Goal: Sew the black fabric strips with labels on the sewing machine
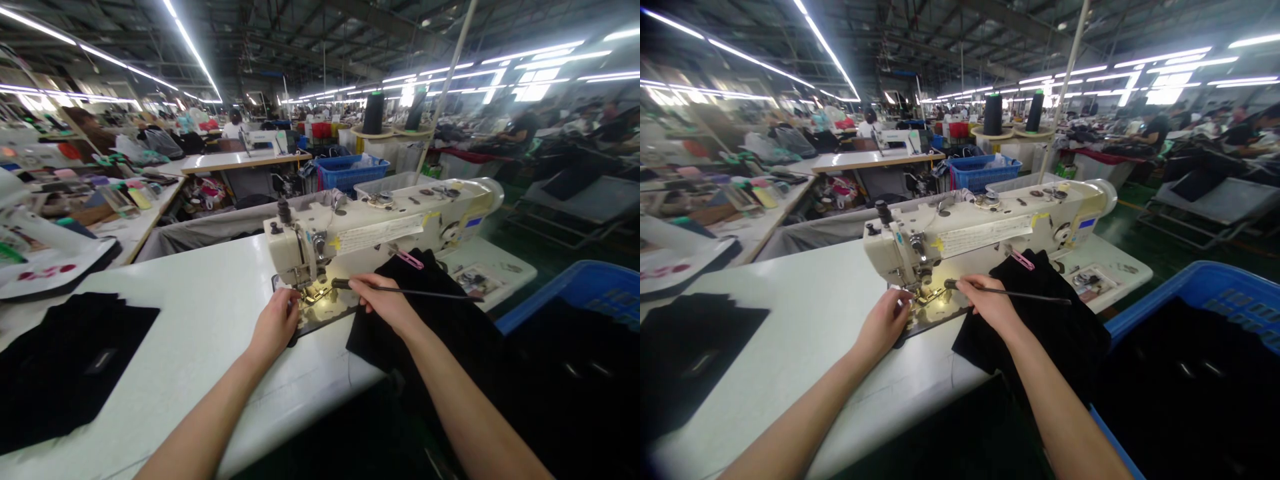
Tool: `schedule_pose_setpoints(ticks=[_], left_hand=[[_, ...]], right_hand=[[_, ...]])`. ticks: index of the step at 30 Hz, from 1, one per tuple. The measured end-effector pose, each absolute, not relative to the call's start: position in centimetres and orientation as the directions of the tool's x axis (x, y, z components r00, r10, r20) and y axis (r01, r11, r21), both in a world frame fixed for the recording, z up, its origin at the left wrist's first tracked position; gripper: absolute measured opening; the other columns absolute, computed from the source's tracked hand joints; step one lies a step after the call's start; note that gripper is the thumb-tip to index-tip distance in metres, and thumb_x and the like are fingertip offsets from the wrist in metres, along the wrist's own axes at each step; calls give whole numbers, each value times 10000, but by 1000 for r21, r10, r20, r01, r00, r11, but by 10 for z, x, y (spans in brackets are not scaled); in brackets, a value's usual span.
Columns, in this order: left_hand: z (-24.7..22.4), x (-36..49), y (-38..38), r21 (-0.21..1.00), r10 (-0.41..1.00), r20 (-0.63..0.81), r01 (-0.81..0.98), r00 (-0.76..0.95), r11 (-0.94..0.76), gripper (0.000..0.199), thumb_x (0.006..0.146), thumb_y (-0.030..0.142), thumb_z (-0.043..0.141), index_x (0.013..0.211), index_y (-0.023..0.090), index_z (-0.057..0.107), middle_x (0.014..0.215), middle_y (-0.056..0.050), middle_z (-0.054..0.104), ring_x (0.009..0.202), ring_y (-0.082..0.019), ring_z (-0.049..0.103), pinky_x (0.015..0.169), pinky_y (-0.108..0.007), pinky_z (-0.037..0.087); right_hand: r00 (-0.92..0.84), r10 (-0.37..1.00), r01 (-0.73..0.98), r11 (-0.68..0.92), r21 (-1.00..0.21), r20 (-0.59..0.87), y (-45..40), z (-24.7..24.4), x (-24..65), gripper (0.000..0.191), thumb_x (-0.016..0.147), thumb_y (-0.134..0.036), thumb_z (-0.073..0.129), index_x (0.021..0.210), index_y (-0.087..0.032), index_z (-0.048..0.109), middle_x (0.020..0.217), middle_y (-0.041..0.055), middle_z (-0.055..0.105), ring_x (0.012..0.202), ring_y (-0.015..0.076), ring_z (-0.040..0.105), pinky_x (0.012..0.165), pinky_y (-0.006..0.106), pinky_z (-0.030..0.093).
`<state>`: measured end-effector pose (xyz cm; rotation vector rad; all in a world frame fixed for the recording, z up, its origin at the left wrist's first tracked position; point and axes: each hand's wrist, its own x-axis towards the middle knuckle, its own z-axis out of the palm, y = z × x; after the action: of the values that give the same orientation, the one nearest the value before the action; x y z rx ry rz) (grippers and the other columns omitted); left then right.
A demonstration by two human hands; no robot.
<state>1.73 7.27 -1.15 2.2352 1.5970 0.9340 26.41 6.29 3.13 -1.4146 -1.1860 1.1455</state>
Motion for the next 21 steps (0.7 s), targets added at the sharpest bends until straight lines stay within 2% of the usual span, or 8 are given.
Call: schedule_pose_setpoints(ticks=[5,11,17,21], left_hand=[[-10,18,72,459,907,318,792,277,-403,250,943,272,432,1091,225,626,1054,-71,621,867,-219,659,747,-338,531],[-7,23,70,320,924,218,871,316,-373,334,977,300,406,1201,258,650,1168,-84,614,894,-226,679,733,-321,534],[-4,24,67,257,931,133,895,340,-364,384,1004,285,349,1292,248,600,1231,-90,589,984,-232,672,802,-327,538],[-3,25,68,258,938,131,903,320,-344,366,1006,299,363,1276,243,604,1234,-82,588,974,-230,678,796,-326,540]], right_hand=[[133,990,162,-77,-984,-56,70,25,265,329,761,-375,708,994,-149,761,678,5,664,480,105,546,449,223,458],[138,990,260,-28,-965,8,75,21,258,263,806,-418,656,803,-170,745,611,9,647,486,133,569,442,226,435],[188,981,277,-3,-961,52,68,26,258,368,869,-514,563,860,-182,722,617,0,622,473,119,546,415,206,412],[170,985,283,-31,-959,18,70,23,254,353,863,-473,579,688,-183,677,528,-10,585,393,106,498,385,212,381]])
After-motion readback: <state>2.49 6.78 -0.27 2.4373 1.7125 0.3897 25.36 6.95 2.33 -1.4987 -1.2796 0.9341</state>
